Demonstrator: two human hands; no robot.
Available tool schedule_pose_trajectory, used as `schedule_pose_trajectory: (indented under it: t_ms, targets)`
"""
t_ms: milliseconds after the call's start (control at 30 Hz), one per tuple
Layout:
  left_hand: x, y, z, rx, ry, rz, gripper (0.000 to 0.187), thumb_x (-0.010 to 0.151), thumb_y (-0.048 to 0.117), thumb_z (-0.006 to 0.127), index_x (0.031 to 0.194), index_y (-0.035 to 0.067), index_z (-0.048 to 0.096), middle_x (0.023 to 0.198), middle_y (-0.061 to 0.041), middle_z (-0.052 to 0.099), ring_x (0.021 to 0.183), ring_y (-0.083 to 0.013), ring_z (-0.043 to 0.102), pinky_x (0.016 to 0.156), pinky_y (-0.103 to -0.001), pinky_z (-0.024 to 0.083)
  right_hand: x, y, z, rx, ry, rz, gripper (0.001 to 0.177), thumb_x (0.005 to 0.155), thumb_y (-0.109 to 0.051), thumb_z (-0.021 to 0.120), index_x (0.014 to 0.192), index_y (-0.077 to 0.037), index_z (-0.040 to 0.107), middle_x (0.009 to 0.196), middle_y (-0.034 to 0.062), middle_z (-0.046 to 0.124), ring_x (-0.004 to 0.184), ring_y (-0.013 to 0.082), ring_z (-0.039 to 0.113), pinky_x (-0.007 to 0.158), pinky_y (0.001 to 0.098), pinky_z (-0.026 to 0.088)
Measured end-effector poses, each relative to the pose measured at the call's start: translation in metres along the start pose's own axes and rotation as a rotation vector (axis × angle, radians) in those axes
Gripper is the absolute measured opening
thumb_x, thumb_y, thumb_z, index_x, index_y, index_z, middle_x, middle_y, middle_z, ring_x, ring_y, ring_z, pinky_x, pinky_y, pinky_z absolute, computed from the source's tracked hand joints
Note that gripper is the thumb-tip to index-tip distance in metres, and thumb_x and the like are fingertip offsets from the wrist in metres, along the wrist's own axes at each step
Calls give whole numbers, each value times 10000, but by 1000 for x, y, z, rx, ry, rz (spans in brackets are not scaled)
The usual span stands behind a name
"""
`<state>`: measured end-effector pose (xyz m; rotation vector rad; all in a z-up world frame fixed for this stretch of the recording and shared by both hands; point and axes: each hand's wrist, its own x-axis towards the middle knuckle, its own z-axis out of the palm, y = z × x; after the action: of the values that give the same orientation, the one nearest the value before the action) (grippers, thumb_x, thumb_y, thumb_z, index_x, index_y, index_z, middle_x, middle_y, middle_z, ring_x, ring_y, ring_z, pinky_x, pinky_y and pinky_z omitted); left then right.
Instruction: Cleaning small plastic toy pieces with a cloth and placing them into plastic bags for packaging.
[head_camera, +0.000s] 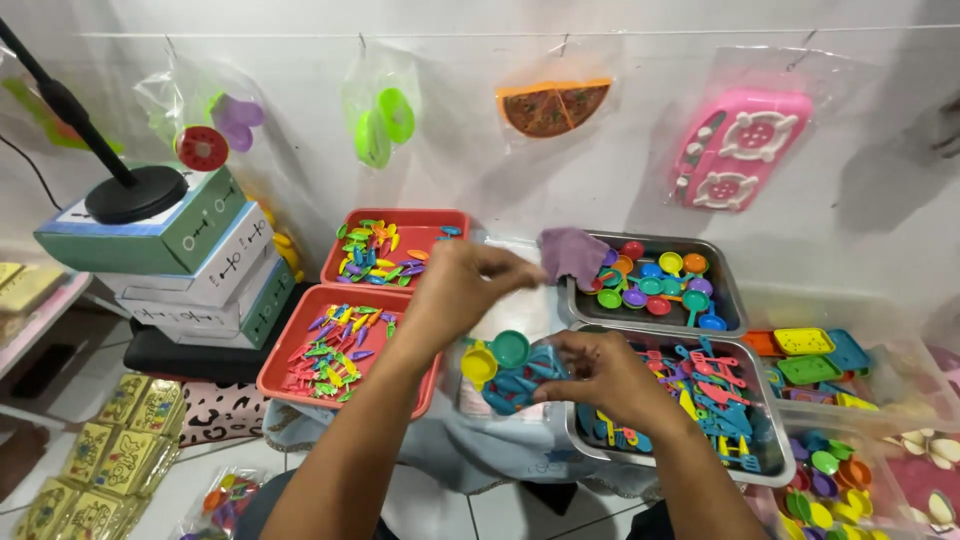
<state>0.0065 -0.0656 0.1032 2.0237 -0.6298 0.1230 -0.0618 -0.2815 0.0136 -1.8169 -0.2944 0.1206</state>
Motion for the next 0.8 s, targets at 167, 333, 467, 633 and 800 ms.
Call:
schedule_pose_trajectory:
  t_ms: [167,333,467,633,800]
  targets:
    - [-2,-2,-3,-285,313,69,547,851,428,813,1293,187,599,1192,-64,683,1127,-217,670,998,-346,520,1,18,-7,196,100,-91,488,696,-15,927,1153,-17,758,783,60,786,692,129,704,671,296,624]
    - [-50,-39,31,-698,322,214,1332,704,418,893,1648,88,14,1665,-236,264,1512,-416,276,1219,-552,251,4,10,-12,413,132,-194,509,686,86,898,1163,59,721,744,154,771,631,224,756,629,361,660]
    - [-86,-42,57,-925,122,-1,995,660,157,976,1379,33,298,1244,-195,549,1123,-289,585,936,-405,505,2,8,2,413,72,-195,478,673,107,894,1118,57,728,722,151,761,619,207,755,616,342,649]
    - [-115,-40,47,-843,293,-222,370,720,-30,916,1040,-63,732,836,-140,761,767,-203,748,666,-331,660,5,15,23,401,42,-163,550,657,86,912,1171,35,723,839,169,792,685,207,768,658,326,654]
    - [-183,-68,-4,-859,678,-84,351,708,-13,923,945,-76,671,740,-131,689,685,-202,715,573,-353,658,-2,17,62,-102,168,-504,808,767,-247,874,1452,1,525,1228,198,673,986,293,711,863,381,590]
